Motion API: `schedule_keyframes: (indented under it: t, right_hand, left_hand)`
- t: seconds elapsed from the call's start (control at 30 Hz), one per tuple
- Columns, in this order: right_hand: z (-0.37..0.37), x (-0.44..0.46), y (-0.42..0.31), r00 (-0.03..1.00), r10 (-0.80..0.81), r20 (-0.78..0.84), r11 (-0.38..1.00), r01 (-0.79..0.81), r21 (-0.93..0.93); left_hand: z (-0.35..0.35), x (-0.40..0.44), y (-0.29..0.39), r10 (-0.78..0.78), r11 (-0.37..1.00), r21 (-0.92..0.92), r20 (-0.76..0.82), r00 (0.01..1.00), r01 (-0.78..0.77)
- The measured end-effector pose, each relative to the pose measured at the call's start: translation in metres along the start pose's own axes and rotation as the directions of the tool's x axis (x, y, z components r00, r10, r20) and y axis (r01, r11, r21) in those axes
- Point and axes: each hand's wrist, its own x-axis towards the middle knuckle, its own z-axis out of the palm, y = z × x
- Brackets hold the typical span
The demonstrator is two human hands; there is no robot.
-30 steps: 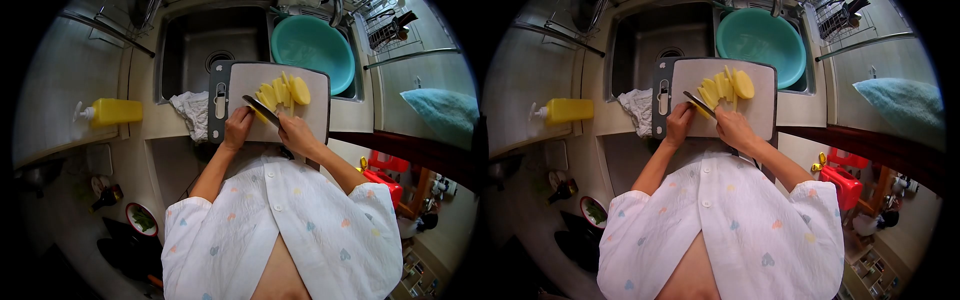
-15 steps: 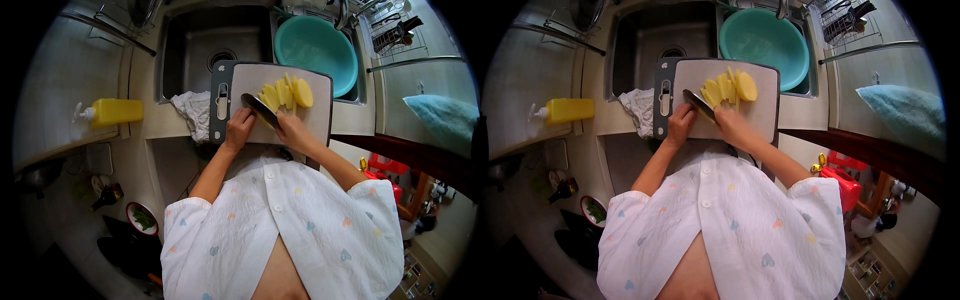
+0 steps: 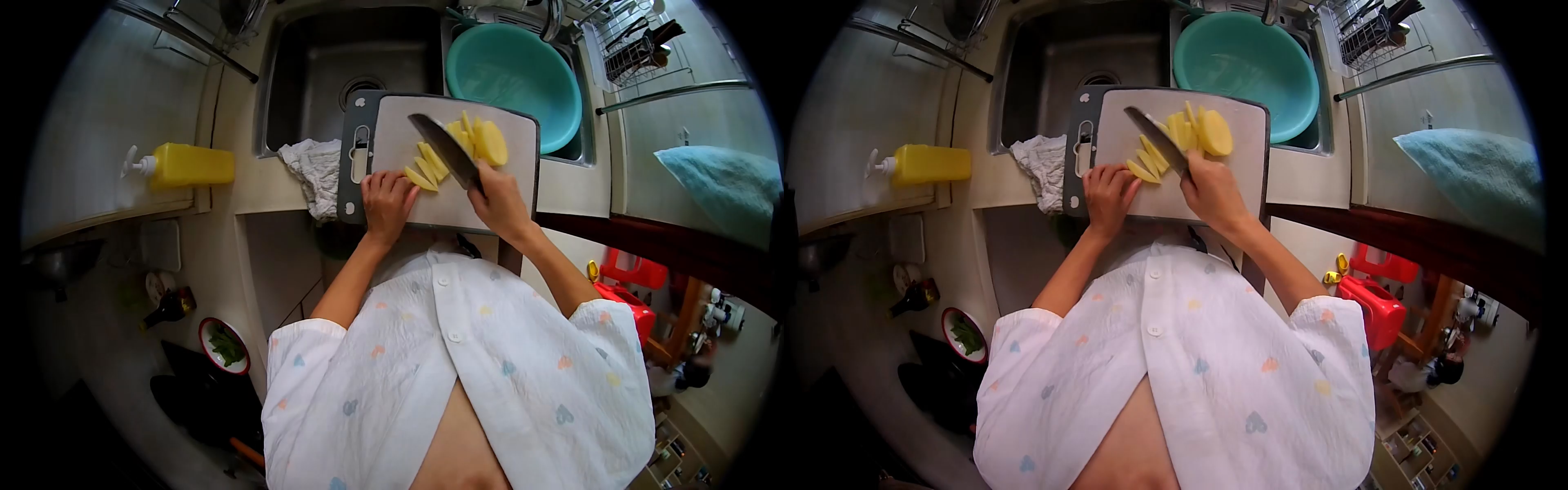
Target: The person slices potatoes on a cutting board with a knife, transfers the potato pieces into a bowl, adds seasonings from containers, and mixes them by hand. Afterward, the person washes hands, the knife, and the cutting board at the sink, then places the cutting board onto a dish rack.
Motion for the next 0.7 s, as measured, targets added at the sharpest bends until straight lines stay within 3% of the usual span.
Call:
schedule_keyframes:
  t: [0.23, 0.7]
  right_hand:
    - [0.019, -0.015, 0.001, 0.972, -0.032, 0.235, 0.984, 0.073, -0.165]
    - [0.039, -0.006, -0.015, 0.948, 0.004, 0.318, 0.936, 0.108, -0.334]
  left_hand:
    - [0.004, -0.007, -0.006, 0.062, 0.998, -0.009, -0.061, 0.996, -0.063]
    - [0.010, -0.007, -0.009, 0.099, 0.995, 0.008, -0.034, 0.994, -0.099]
